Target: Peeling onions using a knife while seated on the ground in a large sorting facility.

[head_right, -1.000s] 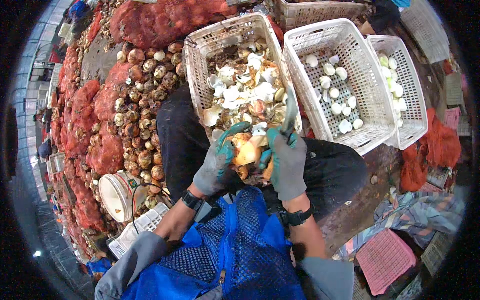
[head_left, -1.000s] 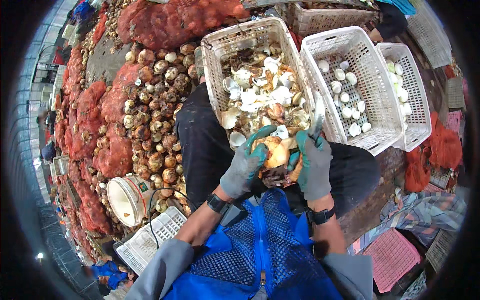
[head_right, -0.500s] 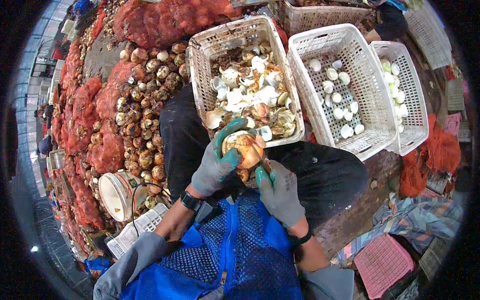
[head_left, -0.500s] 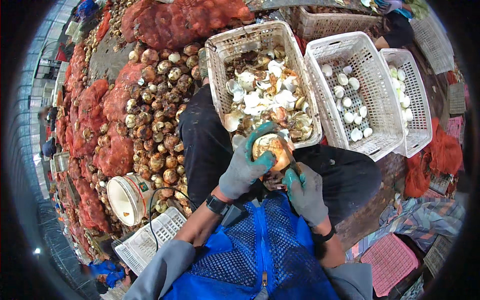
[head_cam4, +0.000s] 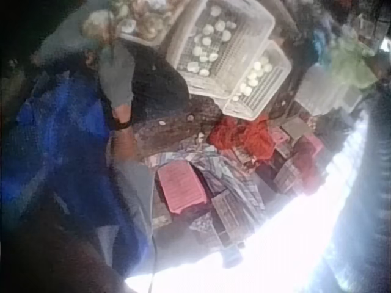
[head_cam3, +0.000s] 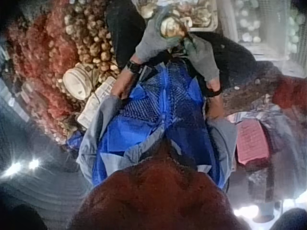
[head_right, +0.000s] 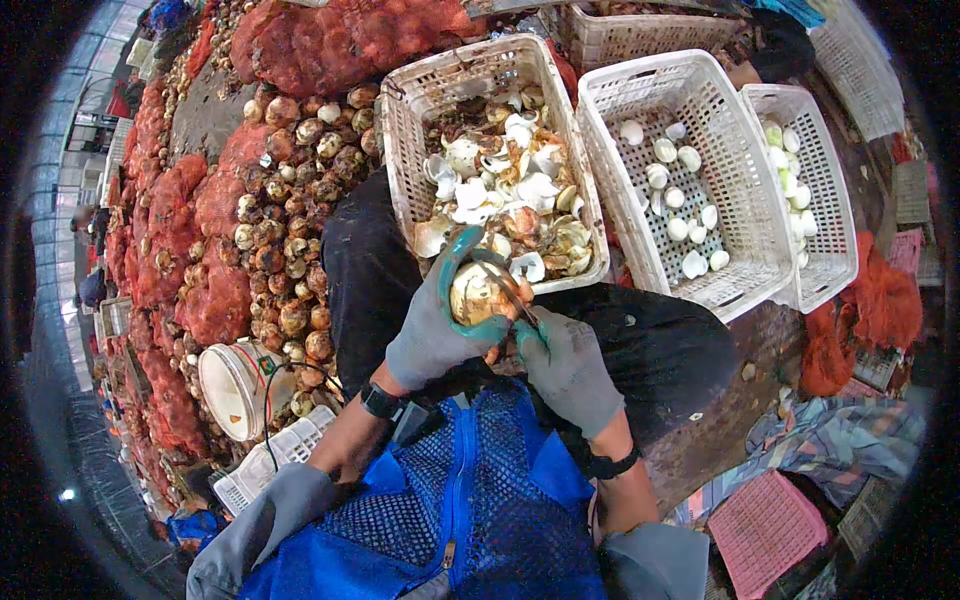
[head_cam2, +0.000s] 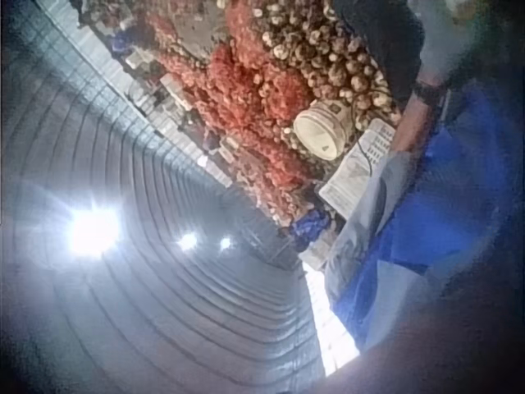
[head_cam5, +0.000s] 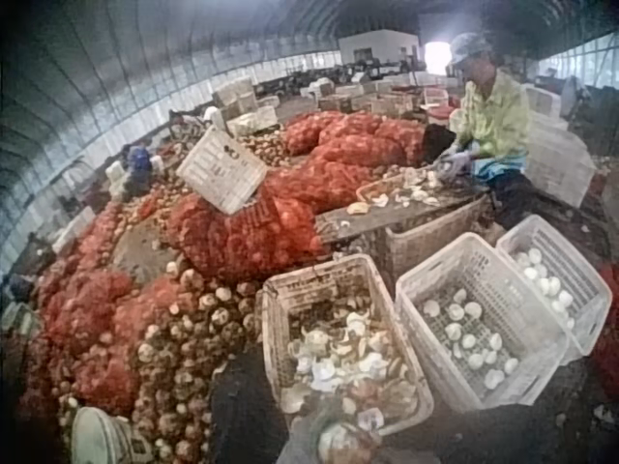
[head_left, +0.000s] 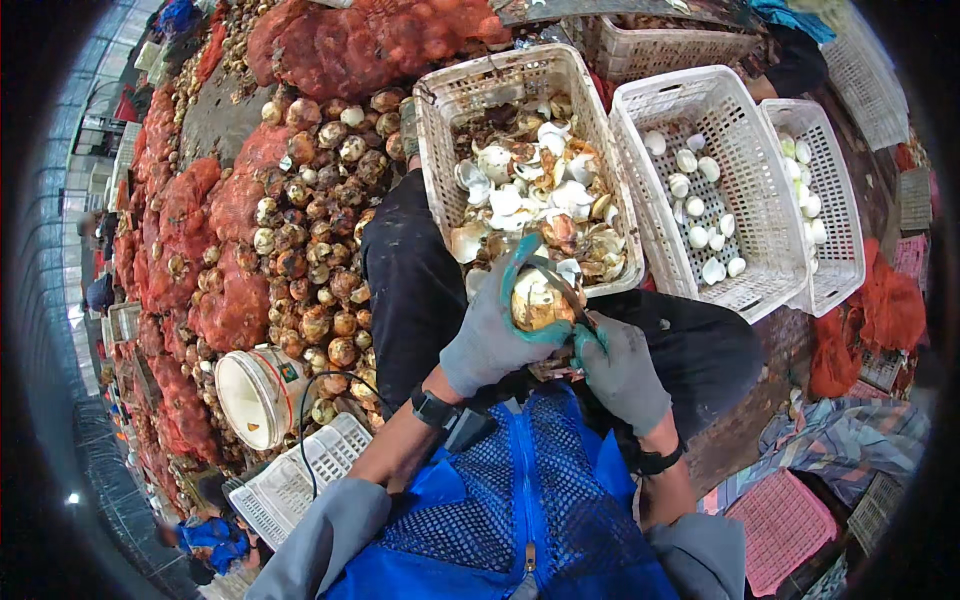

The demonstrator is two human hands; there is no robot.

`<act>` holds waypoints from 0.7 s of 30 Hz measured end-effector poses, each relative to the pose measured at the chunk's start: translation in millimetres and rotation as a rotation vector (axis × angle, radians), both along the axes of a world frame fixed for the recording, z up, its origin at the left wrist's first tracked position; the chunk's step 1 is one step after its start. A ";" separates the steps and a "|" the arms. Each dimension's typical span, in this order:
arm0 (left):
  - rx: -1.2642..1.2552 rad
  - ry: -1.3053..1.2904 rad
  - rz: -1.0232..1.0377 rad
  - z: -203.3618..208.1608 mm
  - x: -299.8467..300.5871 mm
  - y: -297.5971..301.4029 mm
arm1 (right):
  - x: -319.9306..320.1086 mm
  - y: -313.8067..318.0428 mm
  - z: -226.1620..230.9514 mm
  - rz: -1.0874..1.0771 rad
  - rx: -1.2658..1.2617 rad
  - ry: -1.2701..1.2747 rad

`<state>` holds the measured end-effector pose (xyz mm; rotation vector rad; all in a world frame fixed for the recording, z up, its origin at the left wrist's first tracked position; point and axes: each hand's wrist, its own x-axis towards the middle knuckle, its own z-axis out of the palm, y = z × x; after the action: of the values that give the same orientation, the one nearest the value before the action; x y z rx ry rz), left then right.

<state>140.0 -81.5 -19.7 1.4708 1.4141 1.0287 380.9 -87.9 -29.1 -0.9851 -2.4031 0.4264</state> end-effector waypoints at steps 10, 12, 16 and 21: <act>-0.231 -0.714 0.264 -17.4 1.7 3.2 | 1.8 -26.1 -18.1 -0.011 -0.132 -0.067; -0.245 -0.986 0.320 -24.6 -3.0 6.2 | 7.9 -36.5 -17.6 -0.007 -0.008 -0.106; -0.157 -0.719 0.253 -20.5 -0.9 5.1 | 6.4 -36.0 -8.4 -0.131 -0.024 -0.090; -0.073 -0.489 0.181 -19.3 6.3 -1.3 | -25.1 -7.5 26.8 -0.244 -0.444 0.327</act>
<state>146.3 -82.8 -39.0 0.9613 1.2224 1.3269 355.8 -95.5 -2.3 -1.2648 -1.9045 0.9743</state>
